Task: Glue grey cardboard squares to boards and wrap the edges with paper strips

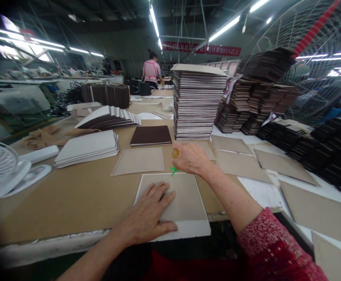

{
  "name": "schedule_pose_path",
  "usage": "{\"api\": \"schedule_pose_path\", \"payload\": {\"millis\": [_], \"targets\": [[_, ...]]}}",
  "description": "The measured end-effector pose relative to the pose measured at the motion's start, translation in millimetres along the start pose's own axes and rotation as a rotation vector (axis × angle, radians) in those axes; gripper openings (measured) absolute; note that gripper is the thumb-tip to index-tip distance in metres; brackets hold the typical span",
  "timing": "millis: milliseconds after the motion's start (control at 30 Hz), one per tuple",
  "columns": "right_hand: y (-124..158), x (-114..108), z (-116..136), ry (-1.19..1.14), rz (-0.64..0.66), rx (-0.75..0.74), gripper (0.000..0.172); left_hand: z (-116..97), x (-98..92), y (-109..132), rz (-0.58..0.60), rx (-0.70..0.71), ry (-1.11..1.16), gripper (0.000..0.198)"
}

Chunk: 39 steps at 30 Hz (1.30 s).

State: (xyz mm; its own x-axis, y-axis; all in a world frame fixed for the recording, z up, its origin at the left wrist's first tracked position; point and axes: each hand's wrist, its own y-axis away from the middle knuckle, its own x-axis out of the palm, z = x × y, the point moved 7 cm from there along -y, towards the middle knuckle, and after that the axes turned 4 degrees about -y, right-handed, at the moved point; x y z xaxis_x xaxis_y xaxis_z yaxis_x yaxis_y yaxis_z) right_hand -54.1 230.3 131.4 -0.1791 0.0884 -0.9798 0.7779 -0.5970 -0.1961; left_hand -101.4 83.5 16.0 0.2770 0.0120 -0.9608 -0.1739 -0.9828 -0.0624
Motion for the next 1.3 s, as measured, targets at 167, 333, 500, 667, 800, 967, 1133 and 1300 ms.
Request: {"api": "schedule_pose_path", "payload": {"millis": [167, 333, 500, 667, 800, 967, 1133, 1300], "targets": [[13.4, -1.7, -33.7, 0.002, -0.005, 0.102, 0.029, -0.6, 1.0, -0.8, -0.001, 0.005, -0.007, 0.085], [24.7, -2.7, -55.9, -0.029, -0.004, 0.17, 0.03, -1.0, 2.0, -0.9, -0.003, 0.017, -0.03, 0.086], [32.7, -6.3, -69.6, -0.048, -0.011, 0.216, 0.028, -1.4, 1.9, -1.0, -0.007, 0.022, -0.051, 0.085], [40.2, -8.2, -81.7, -0.076, -0.024, 0.253, 0.028, -1.3, 1.1, -0.7, -0.019, 0.023, -0.052, 0.085], [46.0, -6.5, -77.9, -0.129, -0.042, 0.237, 0.025, -1.2, 1.2, 0.0, -0.025, 0.029, -0.048, 0.084], [49.4, 0.8, -58.7, -0.202, -0.096, 0.185, 0.021, -4.0, -2.8, -1.2, -0.051, 0.023, -0.032, 0.082], [43.6, 10.2, -37.5, -0.267, -0.141, 0.142, 0.022, -8.1, -9.4, -2.1, -0.074, 0.022, -0.001, 0.078], [26.7, 19.1, -6.9, -0.325, -0.155, 0.072, 0.021, -8.2, -10.6, -2.7, -0.076, 0.019, 0.029, 0.077]]}}
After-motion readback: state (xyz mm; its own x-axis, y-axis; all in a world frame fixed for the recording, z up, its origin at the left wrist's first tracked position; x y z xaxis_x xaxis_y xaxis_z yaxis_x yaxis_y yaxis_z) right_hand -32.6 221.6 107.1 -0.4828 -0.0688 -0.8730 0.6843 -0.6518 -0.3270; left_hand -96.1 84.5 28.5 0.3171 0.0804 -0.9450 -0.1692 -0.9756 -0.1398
